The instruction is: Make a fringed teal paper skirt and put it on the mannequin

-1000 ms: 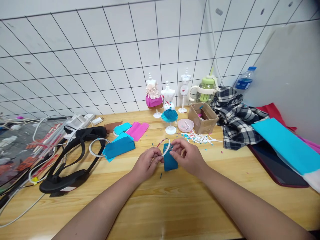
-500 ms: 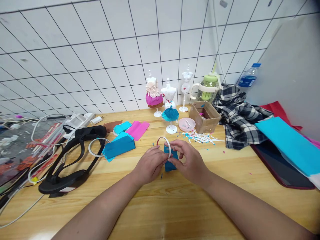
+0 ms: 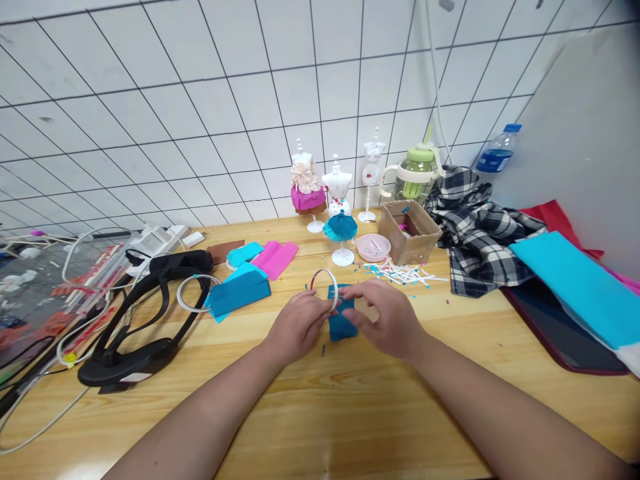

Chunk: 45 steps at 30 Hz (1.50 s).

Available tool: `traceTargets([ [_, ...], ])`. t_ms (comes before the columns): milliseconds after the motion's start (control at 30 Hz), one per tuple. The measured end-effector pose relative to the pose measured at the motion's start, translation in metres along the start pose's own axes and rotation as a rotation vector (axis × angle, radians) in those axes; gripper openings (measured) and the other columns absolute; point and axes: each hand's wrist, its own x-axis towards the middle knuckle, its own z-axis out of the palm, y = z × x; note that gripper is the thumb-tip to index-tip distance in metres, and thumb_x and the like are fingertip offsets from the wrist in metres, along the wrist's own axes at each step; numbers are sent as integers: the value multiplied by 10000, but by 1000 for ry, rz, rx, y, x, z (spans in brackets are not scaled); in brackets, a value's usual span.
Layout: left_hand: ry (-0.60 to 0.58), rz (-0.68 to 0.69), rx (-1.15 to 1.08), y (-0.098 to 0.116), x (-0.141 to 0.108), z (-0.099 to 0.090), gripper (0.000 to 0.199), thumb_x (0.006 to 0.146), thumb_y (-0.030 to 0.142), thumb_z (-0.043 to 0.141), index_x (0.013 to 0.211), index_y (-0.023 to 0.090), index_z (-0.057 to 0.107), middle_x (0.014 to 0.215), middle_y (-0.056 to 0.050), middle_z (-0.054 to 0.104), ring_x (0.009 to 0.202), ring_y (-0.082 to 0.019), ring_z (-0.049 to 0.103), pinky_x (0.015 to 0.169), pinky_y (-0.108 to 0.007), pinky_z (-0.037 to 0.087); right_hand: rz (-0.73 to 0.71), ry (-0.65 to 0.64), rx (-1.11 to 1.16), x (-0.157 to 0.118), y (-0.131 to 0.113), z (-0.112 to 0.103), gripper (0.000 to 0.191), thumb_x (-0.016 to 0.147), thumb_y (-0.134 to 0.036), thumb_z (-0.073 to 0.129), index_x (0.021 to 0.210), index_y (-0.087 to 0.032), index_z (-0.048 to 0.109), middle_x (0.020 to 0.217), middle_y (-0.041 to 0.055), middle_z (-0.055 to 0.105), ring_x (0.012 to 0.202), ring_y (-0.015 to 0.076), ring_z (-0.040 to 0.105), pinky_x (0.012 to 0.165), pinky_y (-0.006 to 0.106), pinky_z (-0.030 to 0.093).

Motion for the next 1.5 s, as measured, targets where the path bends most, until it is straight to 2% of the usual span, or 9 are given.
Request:
traceTargets([
  [133,104,-173,-165,2,-2,0,222,961,240,469,1071,206,659,967,-37,766,906,-164,706,818,-268,532,233,134,-218,5,25,-18,278,971,-306,430,939,-221,693,844,30,747,784,198,666,697,311,474],
  [333,124,-187,-171,2,-3,-1,204,945,263,516,978,224,712,926,-10,772,853,-142,720,765,-217,530,153,272,-509,9,46,-30,378,868,-131,500,1211,-213,635,1268,93,649,1122,287,570,934,432,456],
  [467,129,-147,-165,4,-2,-3,190,938,251,523,923,202,706,883,-18,770,815,-136,714,751,-214,519,128,148,-321,8,34,-18,216,907,-223,505,1042,-215,674,1061,89,708,944,256,639,838,407,513],
  [667,18,-49,-235,8,-2,-4,169,936,231,501,904,191,662,760,-16,746,722,-142,682,703,-239,498,-246,-54,-238,1,8,0,520,903,-125,469,1412,-221,430,1484,108,453,1263,244,515,966,392,490],
  [800,-20,34,-320,12,0,-9,207,947,253,445,882,184,629,740,-44,712,730,-163,641,754,-294,494,-399,-127,-248,-1,6,1,301,927,-104,477,1157,-226,630,1184,62,701,1014,199,658,868,339,523],
  [967,40,94,-342,13,3,-15,303,970,306,380,824,190,619,768,-54,680,800,-178,607,994,-426,401,-231,26,-111,0,13,-2,196,962,-171,484,1040,-207,660,1044,45,757,907,186,696,805,325,540],
  [1167,32,130,-352,13,4,-14,242,955,311,441,880,185,633,824,-79,682,872,-201,592,877,-381,456,36,14,139,1,12,2,221,972,-218,458,1022,-246,671,1115,26,739,962,172,701,838,324,546],
  [1367,47,153,-115,11,0,-9,179,941,212,466,984,190,639,748,-49,654,771,-192,568,753,-345,425,258,49,197,1,5,5,253,897,-212,502,1137,-214,585,1063,73,698,837,166,671,588,257,535],
  [1500,16,199,55,9,-3,-7,171,932,197,464,998,175,620,664,-24,592,640,-175,514,626,-315,366,298,-89,334,0,-4,7,346,821,-332,661,1127,-219,547,988,53,703,825,168,664,546,233,527],
])
